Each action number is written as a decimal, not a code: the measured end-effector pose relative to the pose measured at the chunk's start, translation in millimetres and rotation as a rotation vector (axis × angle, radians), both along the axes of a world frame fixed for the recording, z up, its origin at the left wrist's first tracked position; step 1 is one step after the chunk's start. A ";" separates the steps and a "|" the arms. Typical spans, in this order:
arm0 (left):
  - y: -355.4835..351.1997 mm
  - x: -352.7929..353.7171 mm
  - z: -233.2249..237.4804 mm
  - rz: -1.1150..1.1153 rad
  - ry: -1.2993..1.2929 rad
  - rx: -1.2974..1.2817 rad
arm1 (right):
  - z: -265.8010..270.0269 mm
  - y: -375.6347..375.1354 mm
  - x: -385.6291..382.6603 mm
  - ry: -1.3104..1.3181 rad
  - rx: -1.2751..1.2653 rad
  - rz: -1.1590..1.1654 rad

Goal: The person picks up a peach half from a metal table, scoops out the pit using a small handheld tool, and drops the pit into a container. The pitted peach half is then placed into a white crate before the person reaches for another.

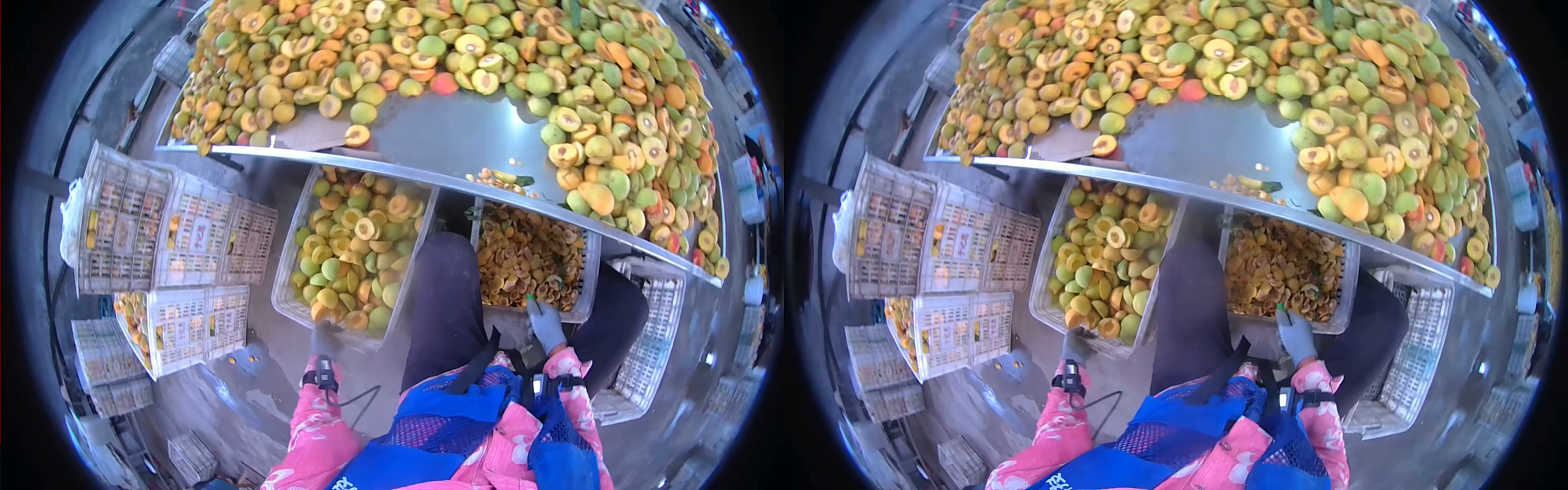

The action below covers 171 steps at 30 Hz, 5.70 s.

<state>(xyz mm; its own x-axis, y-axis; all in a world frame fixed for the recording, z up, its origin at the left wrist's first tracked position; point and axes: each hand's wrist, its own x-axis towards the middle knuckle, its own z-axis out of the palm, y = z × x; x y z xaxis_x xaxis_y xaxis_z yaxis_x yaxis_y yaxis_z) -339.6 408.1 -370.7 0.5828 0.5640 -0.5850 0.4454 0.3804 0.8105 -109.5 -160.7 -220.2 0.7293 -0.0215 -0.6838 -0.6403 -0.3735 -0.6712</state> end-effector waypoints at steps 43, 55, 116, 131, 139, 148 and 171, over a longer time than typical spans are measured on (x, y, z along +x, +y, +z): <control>-384.1 558.3 265.0 -1.410 -0.411 1.834 | 115.7 -49.5 5.2 -0.393 0.127 -0.229; -332.8 465.2 276.1 -0.996 -0.416 0.718 | 154.4 9.8 33.2 -0.611 0.324 -0.048; -360.6 443.6 287.3 -0.510 -0.708 1.309 | 106.5 12.0 83.5 -0.531 -0.183 0.154; -407.6 439.0 317.9 -0.643 -0.471 0.229 | 155.8 7.4 75.0 -0.857 -0.196 0.107; -411.4 337.7 358.8 -0.773 -0.833 0.733 | 205.4 36.2 58.5 -0.774 0.129 -0.003; -414.2 319.9 366.1 -0.557 -0.915 0.429 | 206.5 59.1 38.1 -0.818 0.351 -0.154; -405.2 308.1 379.8 -0.628 -0.976 0.218 | 221.0 55.9 22.9 -0.271 0.806 -0.115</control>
<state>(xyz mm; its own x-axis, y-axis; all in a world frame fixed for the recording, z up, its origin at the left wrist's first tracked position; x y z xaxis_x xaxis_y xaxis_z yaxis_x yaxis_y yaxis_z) -31.5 2.8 9.1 0.9407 0.0521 0.3353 -0.3393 0.1271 0.9320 -86.6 -104.8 0.8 0.8928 0.3123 -0.3245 -0.4242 0.3410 -0.8389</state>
